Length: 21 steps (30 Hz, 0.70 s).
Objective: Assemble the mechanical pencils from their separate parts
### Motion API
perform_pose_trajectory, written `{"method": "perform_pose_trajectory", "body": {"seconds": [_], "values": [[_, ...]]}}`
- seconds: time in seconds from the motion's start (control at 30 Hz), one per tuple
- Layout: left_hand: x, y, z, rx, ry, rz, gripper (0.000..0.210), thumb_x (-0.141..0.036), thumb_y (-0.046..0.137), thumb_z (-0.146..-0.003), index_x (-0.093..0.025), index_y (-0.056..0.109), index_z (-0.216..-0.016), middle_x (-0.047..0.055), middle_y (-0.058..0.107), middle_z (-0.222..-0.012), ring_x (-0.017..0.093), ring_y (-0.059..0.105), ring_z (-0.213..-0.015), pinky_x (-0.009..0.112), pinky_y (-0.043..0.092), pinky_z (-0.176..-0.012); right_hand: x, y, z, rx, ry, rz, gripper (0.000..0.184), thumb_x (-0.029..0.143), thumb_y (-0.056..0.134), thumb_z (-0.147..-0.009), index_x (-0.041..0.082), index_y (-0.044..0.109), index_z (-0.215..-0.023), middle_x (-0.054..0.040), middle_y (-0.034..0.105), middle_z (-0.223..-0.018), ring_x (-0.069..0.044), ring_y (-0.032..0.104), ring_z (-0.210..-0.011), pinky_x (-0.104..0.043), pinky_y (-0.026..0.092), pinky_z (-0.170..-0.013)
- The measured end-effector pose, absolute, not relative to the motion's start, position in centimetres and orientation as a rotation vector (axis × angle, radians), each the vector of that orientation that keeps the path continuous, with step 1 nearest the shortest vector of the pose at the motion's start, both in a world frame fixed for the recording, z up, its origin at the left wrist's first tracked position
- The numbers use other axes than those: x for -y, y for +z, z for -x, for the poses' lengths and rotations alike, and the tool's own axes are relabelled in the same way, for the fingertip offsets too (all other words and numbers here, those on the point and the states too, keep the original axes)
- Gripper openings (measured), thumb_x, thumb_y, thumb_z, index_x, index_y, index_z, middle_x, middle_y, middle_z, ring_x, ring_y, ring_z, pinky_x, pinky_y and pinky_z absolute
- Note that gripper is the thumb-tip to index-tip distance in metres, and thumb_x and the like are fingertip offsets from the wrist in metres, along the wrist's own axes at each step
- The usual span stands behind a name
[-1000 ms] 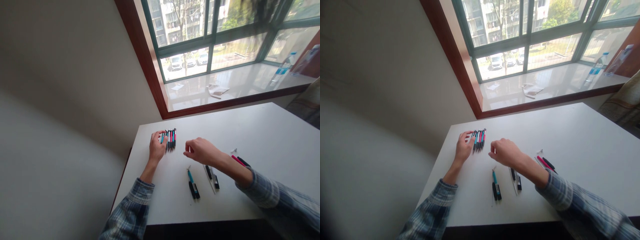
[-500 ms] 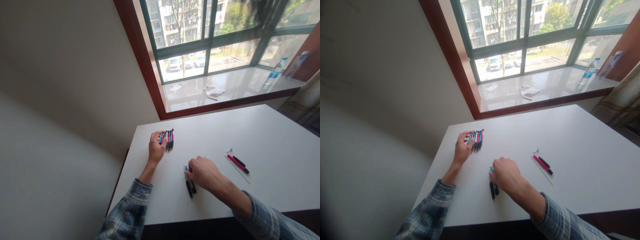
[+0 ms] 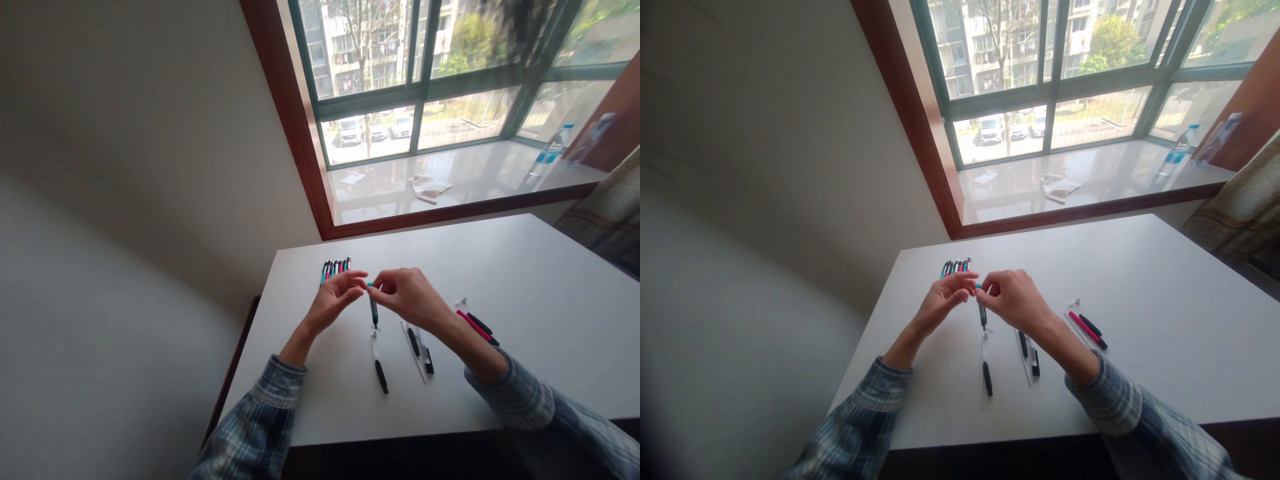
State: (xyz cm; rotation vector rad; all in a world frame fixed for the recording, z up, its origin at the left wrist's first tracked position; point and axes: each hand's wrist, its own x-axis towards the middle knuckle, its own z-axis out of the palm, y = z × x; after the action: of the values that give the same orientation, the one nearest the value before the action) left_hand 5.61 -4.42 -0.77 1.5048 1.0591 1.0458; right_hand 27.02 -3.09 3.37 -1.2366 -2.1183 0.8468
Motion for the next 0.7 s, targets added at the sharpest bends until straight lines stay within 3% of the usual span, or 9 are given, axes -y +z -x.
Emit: {"method": "perform_pose_trajectory", "body": {"seconds": [0.1, 0.23, 0.43, 0.57, 0.7], "values": [[4.8, -0.9, -6.1, -0.955, 0.944, -1.463, 0.049, -0.046, 0.080, -0.084, -0.020, 0.071, -0.125, 0.012, 0.077, -0.107, 0.025, 0.073, -0.097, 0.040, 0.060, -0.088, 2.2, 3.3, -26.2, 2.043, 0.858, 1.164, 0.026, 0.039, 0.064, -0.092, 0.020, 0.076, -0.077, -0.0025, 0.074, -0.068, -0.015, 0.063, -0.060, -0.028, 0.044, -0.060], [4.6, -1.1, -6.1, -0.983, 0.891, -1.502, 0.036, -0.045, 0.075, -0.089, -0.016, 0.075, -0.112, 0.012, 0.078, -0.096, 0.023, 0.073, -0.087, 0.038, 0.059, -0.081, 0.9, 2.9, -25.9, 2.034, 0.942, 1.085, 0.024, 0.037, 0.064, -0.093, 0.021, 0.078, -0.083, -0.0015, 0.076, -0.071, -0.015, 0.066, -0.063, -0.027, 0.047, -0.063], [3.9, -0.8, -5.2, -1.151, 1.112, -1.445, 0.033, -0.040, 0.068, -0.092, -0.017, 0.069, -0.115, 0.011, 0.076, -0.100, 0.023, 0.071, -0.094, 0.040, 0.056, -0.090, -1.1, 1.0, -27.6, 2.176, 0.905, 0.927, 0.017, 0.036, 0.070, -0.092, 0.021, 0.080, -0.091, 0.0000, 0.074, -0.073, -0.013, 0.063, -0.066, -0.026, 0.048, -0.068], [3.7, -1.2, -5.3, -1.161, 1.190, -1.412, 0.014, -0.031, 0.059, -0.092, -0.019, 0.063, -0.096, 0.005, 0.069, -0.088, 0.020, 0.066, -0.091, 0.037, 0.053, -0.093, -0.6, -0.2, -28.8, 2.460, 0.941, 0.690, 0.009, 0.024, 0.071, -0.090, 0.022, 0.080, -0.093, -0.0015, 0.076, -0.082, -0.014, 0.066, -0.073, -0.025, 0.049, -0.072], [3.5, -1.8, -5.6, -1.189, 1.251, -1.332, 0.007, -0.021, 0.051, -0.086, -0.019, 0.056, -0.081, 0.001, 0.057, -0.079, 0.017, 0.059, -0.081, 0.031, 0.050, -0.085, 0.3, -0.5, -29.1, 2.574, 0.906, 0.584, 0.008, 0.020, 0.072, -0.090, 0.022, 0.080, -0.094, -0.0027, 0.076, -0.088, -0.015, 0.067, -0.077, -0.026, 0.049, -0.074]]}}
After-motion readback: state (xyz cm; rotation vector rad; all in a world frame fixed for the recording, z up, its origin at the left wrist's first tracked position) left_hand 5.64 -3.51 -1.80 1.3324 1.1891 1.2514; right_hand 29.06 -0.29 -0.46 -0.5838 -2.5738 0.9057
